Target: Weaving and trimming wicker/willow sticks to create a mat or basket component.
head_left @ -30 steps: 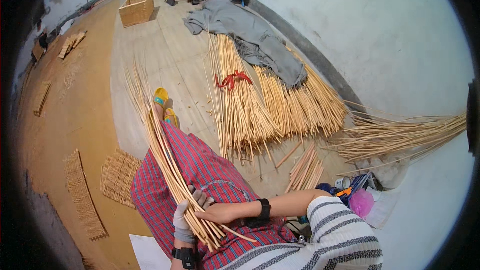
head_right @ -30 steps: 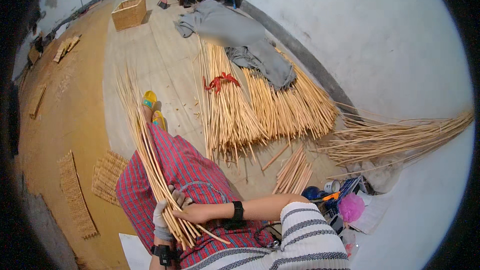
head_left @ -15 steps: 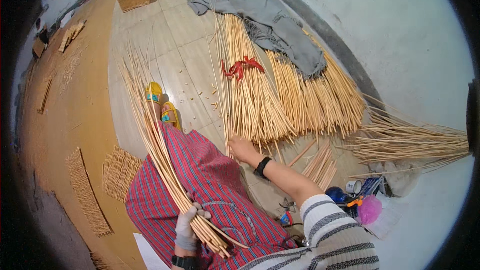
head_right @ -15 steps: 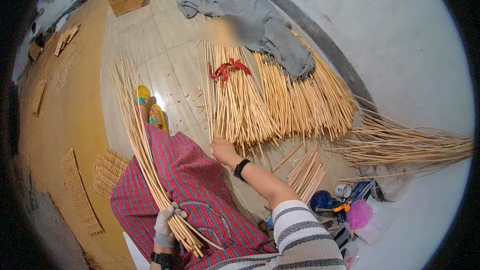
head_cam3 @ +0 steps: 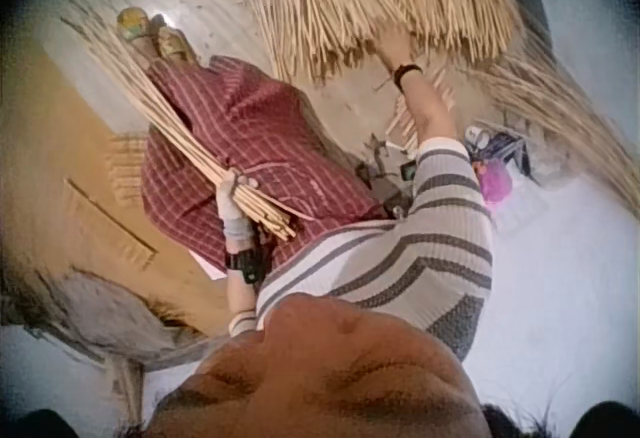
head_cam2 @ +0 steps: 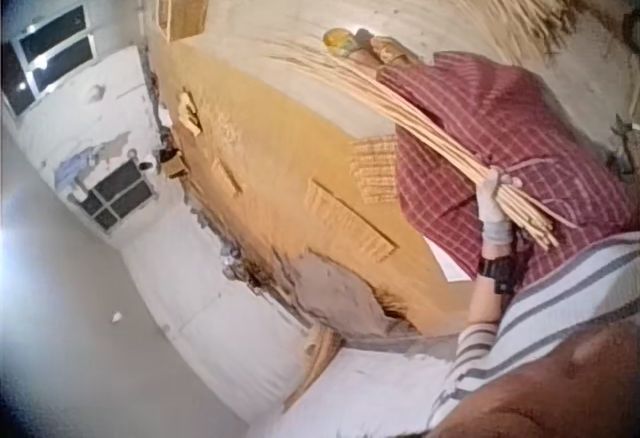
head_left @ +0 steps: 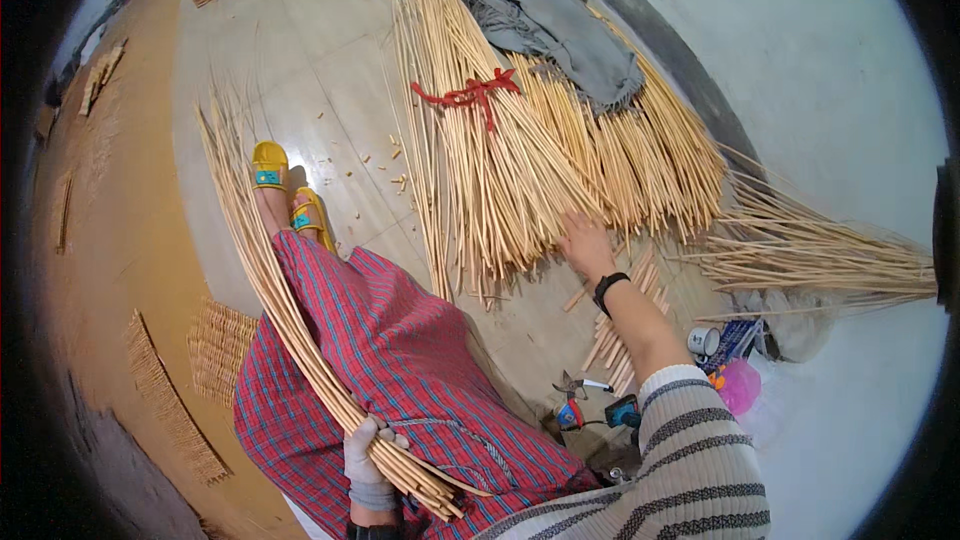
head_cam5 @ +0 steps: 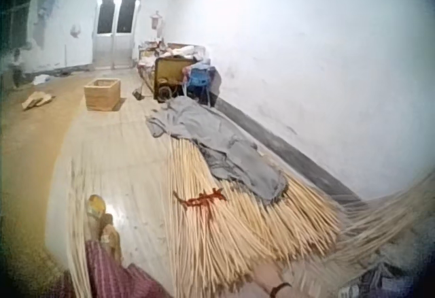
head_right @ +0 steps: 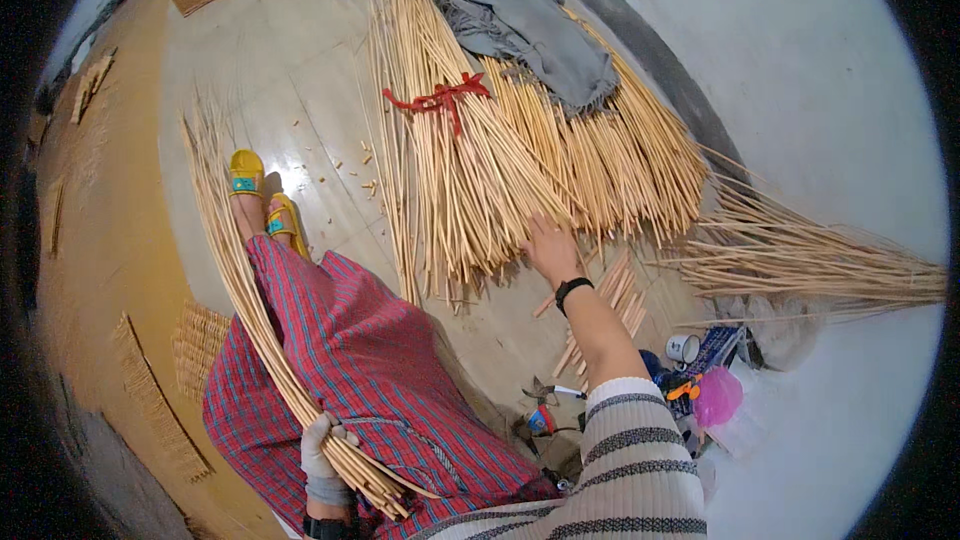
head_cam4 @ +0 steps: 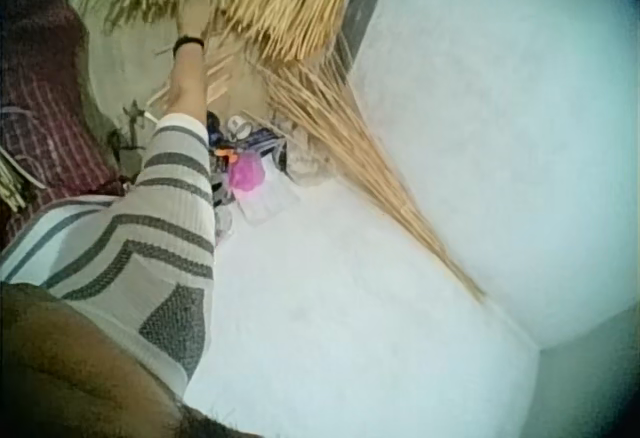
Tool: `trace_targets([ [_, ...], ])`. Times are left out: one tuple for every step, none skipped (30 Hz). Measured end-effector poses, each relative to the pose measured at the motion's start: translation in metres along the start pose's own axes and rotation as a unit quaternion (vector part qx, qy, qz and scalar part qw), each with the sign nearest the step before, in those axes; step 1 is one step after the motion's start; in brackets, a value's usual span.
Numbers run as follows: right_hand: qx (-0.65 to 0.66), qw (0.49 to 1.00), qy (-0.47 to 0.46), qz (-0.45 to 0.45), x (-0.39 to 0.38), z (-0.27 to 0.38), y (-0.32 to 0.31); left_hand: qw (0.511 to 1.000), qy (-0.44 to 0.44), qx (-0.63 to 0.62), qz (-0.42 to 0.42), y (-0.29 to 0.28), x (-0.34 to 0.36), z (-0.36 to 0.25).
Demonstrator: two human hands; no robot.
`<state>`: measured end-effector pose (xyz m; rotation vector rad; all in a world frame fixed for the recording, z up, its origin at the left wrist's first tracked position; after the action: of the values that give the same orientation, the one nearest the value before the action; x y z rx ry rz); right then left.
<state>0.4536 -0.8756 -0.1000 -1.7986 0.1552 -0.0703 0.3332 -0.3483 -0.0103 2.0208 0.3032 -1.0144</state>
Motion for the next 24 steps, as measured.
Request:
trace_targets([
  [0.004, 1.0, 0.005, -0.007, 0.004, 0.003, -0.003, 1.0, -0.014, 0.005, -0.02, -0.005, 0.0, 0.003],
  [0.037, 0.999, 0.01, 0.038, 0.007, 0.01, 0.003, 1.0, 0.0, 0.011, -0.027, -0.008, 0.0, 0.001],
  [0.071, 0.997, 0.009, 0.042, 0.01, 0.017, 0.0, 1.0, 0.018, 0.007, -0.022, -0.009, 0.001, -0.002],
  [0.035, 0.999, 0.009, -0.001, 0.011, 0.029, -0.01, 0.999, 0.014, 0.016, -0.033, -0.012, 0.001, 0.0],
  [0.039, 0.999, 0.004, -0.003, 0.01, 0.037, -0.014, 0.999, 0.024, 0.01, -0.025, -0.012, 0.002, 0.0],
  [0.039, 0.999, 0.012, -0.023, 0.009, 0.045, -0.02, 0.999, 0.034, -0.001, -0.005, -0.009, 0.003, -0.002],
  [0.044, 0.999, 0.02, -0.026, 0.007, 0.051, -0.023, 0.999, 0.034, 0.004, -0.016, -0.011, 0.004, -0.002],
  [0.086, 0.994, 0.035, -0.056, 0.004, 0.053, -0.03, 0.999, 0.027, 0.003, -0.021, -0.012, 0.004, -0.001],
  [0.082, 0.993, 0.028, -0.086, 0.002, 0.058, -0.037, 0.999, 0.019, 0.003, -0.026, -0.012, 0.004, 0.0],
  [0.085, 0.992, 0.035, -0.088, 0.001, 0.06, -0.038, 1.0, 0.016, 0.004, -0.026, -0.011, 0.003, 0.0],
  [0.086, 0.991, 0.044, -0.09, 0.002, 0.061, -0.039, 0.999, 0.028, 0.007, -0.028, -0.01, 0.002, -0.003],
  [0.083, 0.991, 0.048, -0.089, 0.003, 0.064, -0.04, 0.999, 0.038, 0.007, -0.025, -0.007, 0.002, -0.005],
  [0.117, 0.99, 0.034, -0.067, 0.006, 0.071, -0.036, 0.999, 0.035, 0.011, -0.026, -0.005, 0.001, -0.005],
  [0.155, 0.985, 0.018, -0.068, 0.008, 0.079, -0.038, 0.999, 0.026, 0.023, -0.041, -0.005, -0.002, -0.004],
  [0.147, 0.988, 0.022, -0.046, 0.012, 0.087, -0.035, 0.999, 0.023, 0.026, -0.03, -0.001, -0.004, -0.003],
  [0.247, 0.965, -0.014, -0.089, 0.014, 0.101, -0.045, 0.999, 0.034, 0.015, -0.02, 0.004, -0.003, -0.004],
  [0.349, 0.929, -0.041, -0.113, 0.016, 0.114, -0.052, 0.999, 0.033, 0.02, -0.033, 0.004, -0.003, -0.004],
  [0.344, 0.928, -0.051, -0.133, 0.018, 0.128, -0.057, 0.999, 0.035, 0.02, -0.03, 0.006, -0.003, -0.004],
  [0.372, 0.924, -0.025, -0.083, 0.023, 0.139, -0.047, 0.999, 0.038, 0.02, -0.028, 0.008, -0.003, -0.005],
  [0.4, 0.916, 0.012, -0.016, 0.027, 0.151, -0.033, 0.999, 0.04, 0.02, -0.028, 0.009, -0.003, -0.005],
  [0.401, 0.916, 0.0, -0.032, 0.031, 0.164, -0.036, 0.997, 0.047, 0.017, -0.052, 0.005, -0.003, -0.005],
  [0.334, 0.94, 0.022, 0.069, 0.032, 0.178, -0.015, 0.996, 0.053, 0.014, -0.075, 0.001, -0.003, -0.006],
  [0.279, 0.947, 0.037, 0.155, 0.032, 0.188, 0.003, 0.996, 0.054, 0.014, -0.075, 0.0, -0.003, -0.006],
  [0.251, 0.957, 0.038, 0.144, 0.035, 0.195, 0.006, 0.995, 0.056, 0.014, -0.076, -0.002, -0.002, -0.006],
])
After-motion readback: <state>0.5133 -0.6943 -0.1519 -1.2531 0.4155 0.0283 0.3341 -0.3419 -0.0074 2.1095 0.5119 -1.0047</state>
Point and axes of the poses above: each hand's wrist, its own x-axis towards the middle knuckle, its own y-axis out of the palm, z = x × y, the point moved 9 cm from there along x, towards the middle knuckle, and after that the axes turned 8 degrees about -x, right-handed, at the moved point
